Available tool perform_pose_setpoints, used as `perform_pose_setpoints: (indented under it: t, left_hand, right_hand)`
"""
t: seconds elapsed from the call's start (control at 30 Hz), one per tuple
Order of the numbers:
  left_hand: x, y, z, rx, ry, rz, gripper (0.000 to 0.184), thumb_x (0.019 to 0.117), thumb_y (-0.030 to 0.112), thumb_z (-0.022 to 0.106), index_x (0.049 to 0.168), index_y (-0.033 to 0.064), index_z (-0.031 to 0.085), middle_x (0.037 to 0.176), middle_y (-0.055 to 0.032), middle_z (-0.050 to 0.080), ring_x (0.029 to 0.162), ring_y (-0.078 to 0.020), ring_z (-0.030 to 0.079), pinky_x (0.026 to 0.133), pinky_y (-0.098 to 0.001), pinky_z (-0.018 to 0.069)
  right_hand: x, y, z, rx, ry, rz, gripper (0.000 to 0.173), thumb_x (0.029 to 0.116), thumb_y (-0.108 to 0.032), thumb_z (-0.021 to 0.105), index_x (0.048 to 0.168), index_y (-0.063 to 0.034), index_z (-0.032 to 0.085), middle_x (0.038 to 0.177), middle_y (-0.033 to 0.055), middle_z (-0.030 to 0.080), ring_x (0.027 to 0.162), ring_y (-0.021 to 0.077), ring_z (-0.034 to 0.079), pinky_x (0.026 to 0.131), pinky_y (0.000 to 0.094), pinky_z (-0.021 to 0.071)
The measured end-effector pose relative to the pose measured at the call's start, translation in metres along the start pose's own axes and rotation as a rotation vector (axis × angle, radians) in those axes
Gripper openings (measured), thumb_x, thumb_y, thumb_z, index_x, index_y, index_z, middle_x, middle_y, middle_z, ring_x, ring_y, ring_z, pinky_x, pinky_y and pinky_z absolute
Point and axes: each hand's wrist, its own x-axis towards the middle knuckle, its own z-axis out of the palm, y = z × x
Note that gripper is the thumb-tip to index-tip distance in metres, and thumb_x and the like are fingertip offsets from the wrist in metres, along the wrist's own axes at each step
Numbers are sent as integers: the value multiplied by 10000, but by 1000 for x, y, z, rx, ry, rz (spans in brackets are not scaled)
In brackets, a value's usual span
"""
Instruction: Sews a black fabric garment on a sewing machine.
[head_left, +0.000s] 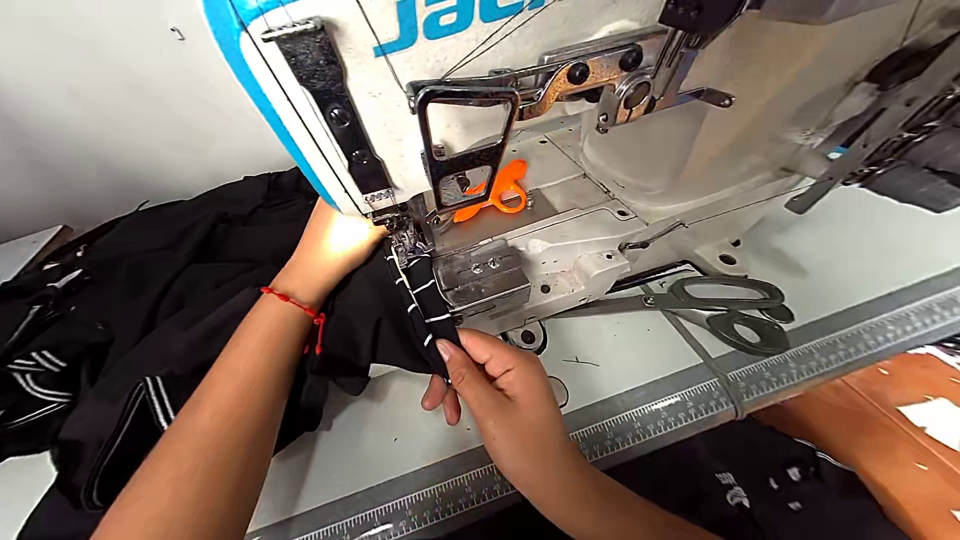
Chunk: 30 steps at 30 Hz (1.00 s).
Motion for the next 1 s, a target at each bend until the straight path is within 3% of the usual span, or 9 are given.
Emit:
perform_pose_setpoints:
  t: [0.13,0.23,0.33,0.4,0.47,0.57,0.67,0.8,1.0]
  left_hand:
    - [3,0,2,28,31,32,311,880,134,751,1126,-44,686,1096,-169,695,1077,-178,631,968,-368,458]
    - [4,-8,0,8,53,27,294,867,201,762,1087,16,700,1011,-97,705,974,-122,654,888,-342,499]
    - [-27,4,-24,131,151,16,195,916,141,708,1010,-29,715,960,-191,716,874,-332,702,761,-567,545]
    - [-85,25,-36,147,284,134,193,993,124,558,982,24,723,1008,-130,723,944,-259,696,826,-456,567]
    - [-141,40,-15,-35,300,332,298,1079,238,437,840,154,593,827,-1,632,846,-102,633,818,-258,510]
    - [-164,59,40,-98,357,343,258,1025,136,494,795,101,606,779,-42,616,796,-140,608,817,-226,509]
    - [-143,64,51,163,538,112,232,1055,294,475,942,106,552,916,-48,582,950,-120,574,919,-198,431]
    - [-116,67,52,228,573,3,310,914,223,565,670,51,646,662,-93,641,706,-186,656,687,-293,510]
    - [-130,35,44,267,567,276,374,1034,290,511,690,155,567,636,-4,592,674,-118,601,677,-241,460]
  right_hand:
    - [9,-5,1,-31,-11,110,263,1066,-127,511,862,-48,658,686,-65,675,553,-49,566,530,112,463]
    - [15,-10,-3,-74,-35,184,311,1064,-163,541,785,-72,645,623,-67,658,503,-44,549,487,120,435]
    - [19,-18,-11,-93,-107,223,336,1067,-197,541,756,-97,624,617,-72,658,483,-40,548,459,128,427]
    - [19,-23,-17,-30,-190,235,338,1071,-197,513,759,-113,611,622,-79,664,465,-49,541,427,126,417]
    - [18,-30,-20,50,-255,248,323,1072,-194,492,793,-121,636,632,-90,674,452,-64,535,405,118,413]
    - [19,-38,-12,119,-274,247,321,1071,-171,485,794,-118,639,626,-90,665,447,-62,529,402,117,414]
    - [22,-43,-2,172,-241,237,304,1056,-117,473,828,-90,671,617,-83,654,447,-59,530,401,113,417]
    - [27,-48,-1,187,-193,229,313,1048,-94,483,804,-79,678,604,-60,655,436,-52,524,405,113,423]
    - [18,-37,-10,137,-274,221,297,1058,-121,472,810,-107,634,633,-86,658,460,-61,531,419,114,424]
